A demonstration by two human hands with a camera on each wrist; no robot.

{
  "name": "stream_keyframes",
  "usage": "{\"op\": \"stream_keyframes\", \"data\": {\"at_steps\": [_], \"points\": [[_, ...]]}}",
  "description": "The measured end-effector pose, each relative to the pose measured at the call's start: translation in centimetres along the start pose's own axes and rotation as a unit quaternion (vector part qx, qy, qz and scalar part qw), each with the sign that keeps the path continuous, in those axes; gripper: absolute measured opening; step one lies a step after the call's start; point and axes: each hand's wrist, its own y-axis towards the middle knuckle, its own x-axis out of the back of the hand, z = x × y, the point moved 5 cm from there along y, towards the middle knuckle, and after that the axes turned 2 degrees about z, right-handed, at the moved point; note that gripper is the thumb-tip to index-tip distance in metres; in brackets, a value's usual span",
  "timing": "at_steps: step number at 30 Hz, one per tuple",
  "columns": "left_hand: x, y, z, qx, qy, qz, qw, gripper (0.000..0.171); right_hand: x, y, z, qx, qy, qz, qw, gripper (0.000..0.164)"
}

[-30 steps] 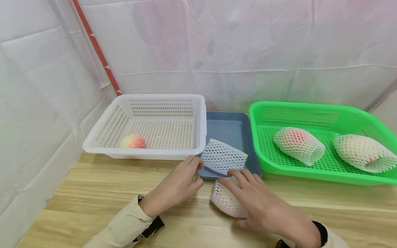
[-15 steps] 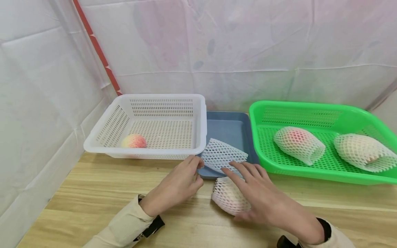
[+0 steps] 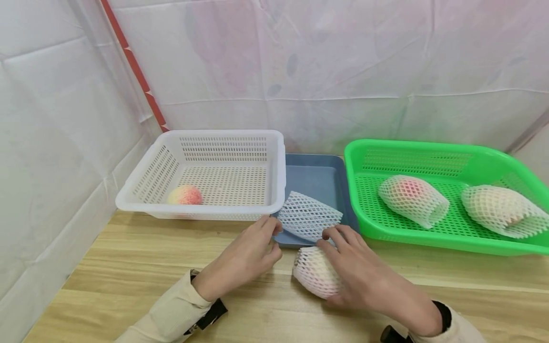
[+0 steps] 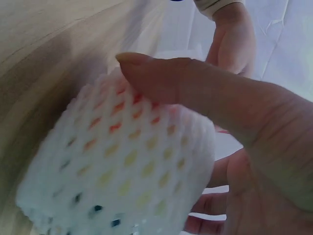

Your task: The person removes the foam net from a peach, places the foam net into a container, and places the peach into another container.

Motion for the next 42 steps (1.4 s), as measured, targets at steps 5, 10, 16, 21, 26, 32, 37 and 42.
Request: {"op": "stream_keyframes", "data": {"at_steps": [5,10,16,21,26,32,37,42], "points": [[0.2,-0.1,-0.1,-0.001,-0.02,0.001,0.9998,0.029,-0.1,0.3,0.2,0.011,0.0,-0.001,1.0,0.087],[0.3,-0.2,-0.3,-0.003,-0.029,0.0,0.9996,0.028,0.0,0.5,0.2,0.006,-0.003,0.002,1.0,0.09],[0.4,-0.2,-0.6,-0.026,-0.032,-0.006,0.9991,0.024,0.2,0.5,0.2,-0.011,0.007,0.005,1.0,0.092],[0.6,-0.3,-0.9,-0.042,-0.029,-0.015,0.9986,0.022,0.5,0.3,0.4,-0.018,0.032,-0.003,0.999,0.09],[1.5,-0.2,-1.2,-0.046,-0.038,-0.031,0.9978,0.02,1.7,0.1,0.4,-0.01,0.087,-0.042,0.995,0.086],[3.2,-0.1,-1.5,-0.084,-0.054,-0.077,0.992,0.019,4.2,0.4,-0.7,0.005,0.108,-0.113,0.988,0.085],[4.2,0.6,-1.9,-0.111,-0.066,-0.095,0.9871,0.016,5.9,0.7,-1.5,-0.005,0.105,-0.12,0.987,0.086],[4.9,1.8,-2.5,-0.101,-0.094,-0.082,0.9871,0.016,7.6,1.2,-1.7,0.013,0.1,-0.153,0.983,0.088]]}}
